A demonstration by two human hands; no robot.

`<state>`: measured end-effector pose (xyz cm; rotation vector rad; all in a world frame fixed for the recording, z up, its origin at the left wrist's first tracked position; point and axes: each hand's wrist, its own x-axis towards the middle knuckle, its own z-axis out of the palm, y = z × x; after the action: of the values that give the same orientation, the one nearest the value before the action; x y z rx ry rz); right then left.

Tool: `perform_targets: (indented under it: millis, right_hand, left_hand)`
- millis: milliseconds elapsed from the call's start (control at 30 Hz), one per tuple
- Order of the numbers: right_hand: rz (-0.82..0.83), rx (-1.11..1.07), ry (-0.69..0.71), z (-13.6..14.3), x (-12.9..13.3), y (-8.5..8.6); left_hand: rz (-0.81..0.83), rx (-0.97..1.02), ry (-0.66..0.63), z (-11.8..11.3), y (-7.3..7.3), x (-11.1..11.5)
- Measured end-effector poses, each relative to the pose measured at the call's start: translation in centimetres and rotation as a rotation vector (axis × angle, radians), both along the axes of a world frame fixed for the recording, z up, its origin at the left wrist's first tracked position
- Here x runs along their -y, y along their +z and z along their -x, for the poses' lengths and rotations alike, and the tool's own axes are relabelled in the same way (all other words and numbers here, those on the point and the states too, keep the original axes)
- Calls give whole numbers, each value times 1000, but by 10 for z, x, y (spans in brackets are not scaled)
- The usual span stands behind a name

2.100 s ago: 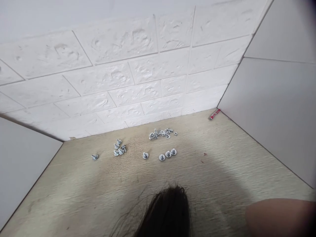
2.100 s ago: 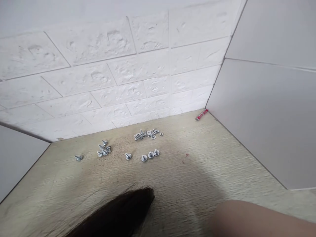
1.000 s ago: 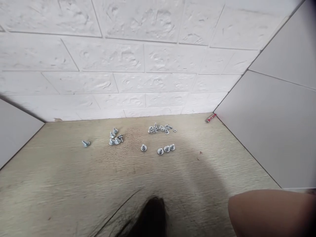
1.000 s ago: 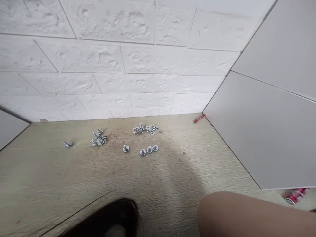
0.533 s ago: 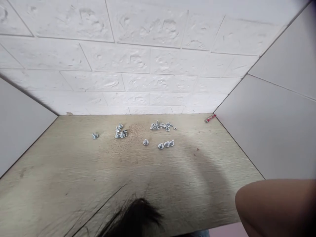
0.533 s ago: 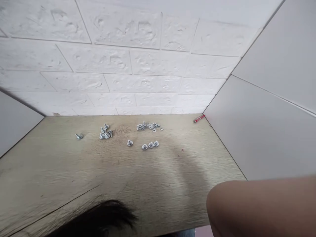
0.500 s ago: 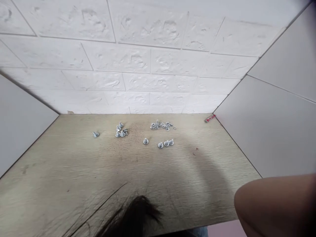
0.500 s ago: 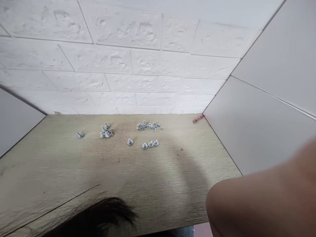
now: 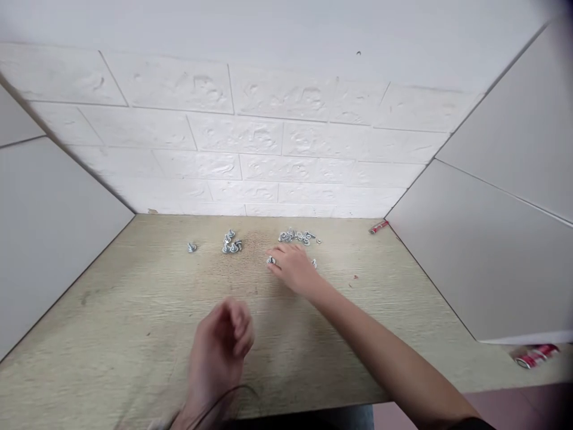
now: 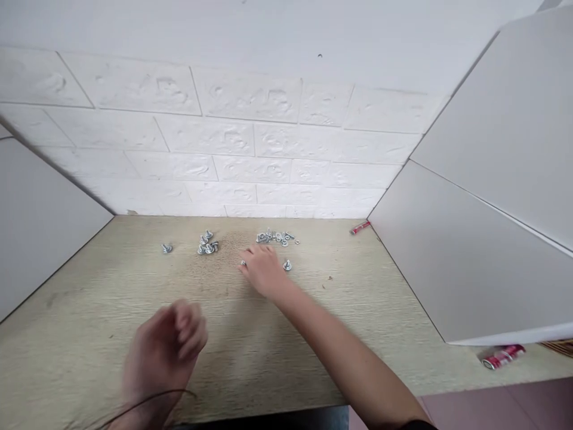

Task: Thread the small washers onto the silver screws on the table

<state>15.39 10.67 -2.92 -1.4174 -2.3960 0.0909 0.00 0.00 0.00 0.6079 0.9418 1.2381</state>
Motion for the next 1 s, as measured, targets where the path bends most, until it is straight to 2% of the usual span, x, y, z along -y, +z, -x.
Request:
perform_targets:
  millis: [67, 200, 267, 367, 400, 467, 533, 567, 667, 767, 900, 1000]
  right_hand:
    - [-2, 50, -26, 7, -3, -3]
    - [39, 42, -12, 6, -7, -8]
    - [22, -32, -4, 1, -7, -11]
    - [-56, -198, -49, -10, -4, -10]
    - [-86, -254, -62, -13, -2, -9]
    - [-133, -364, -70, -20, 0, -7]
    - [-141, -458, -66, -25, 1, -5]
    - [-127, -489, -66, -27, 1, -4]
    - [-36, -501, -50, -28, -4, -1]
    - [39, -405, 11, -26, -15, 5]
    - [-8, -206, 83, -18, -25, 16]
    - [-51, -141, 80, -10, -29, 25]
  left_hand:
    - [-60, -5, -18, -13, 4, -21]
    - [-205, -186, 3, -35, 3, -72]
    - [-273, -286, 43, -39, -5, -92]
    - [-419, -570, 109, -38, -24, -109]
    - [-446, -631, 61, -37, -29, -112]
    - [-450, -660, -136, -35, -37, -115]
    - [-441, -647, -328, -32, -41, -115]
    - [-445, -646, -384, -32, -41, -116]
    - [-478, -700, -388, -31, -44, -117]
    - [-460, -735, -354, -34, -49, -119]
    - [-326, -633, -379, -36, -51, -119]
    - [-247, -658, -365, -35, -47, -120]
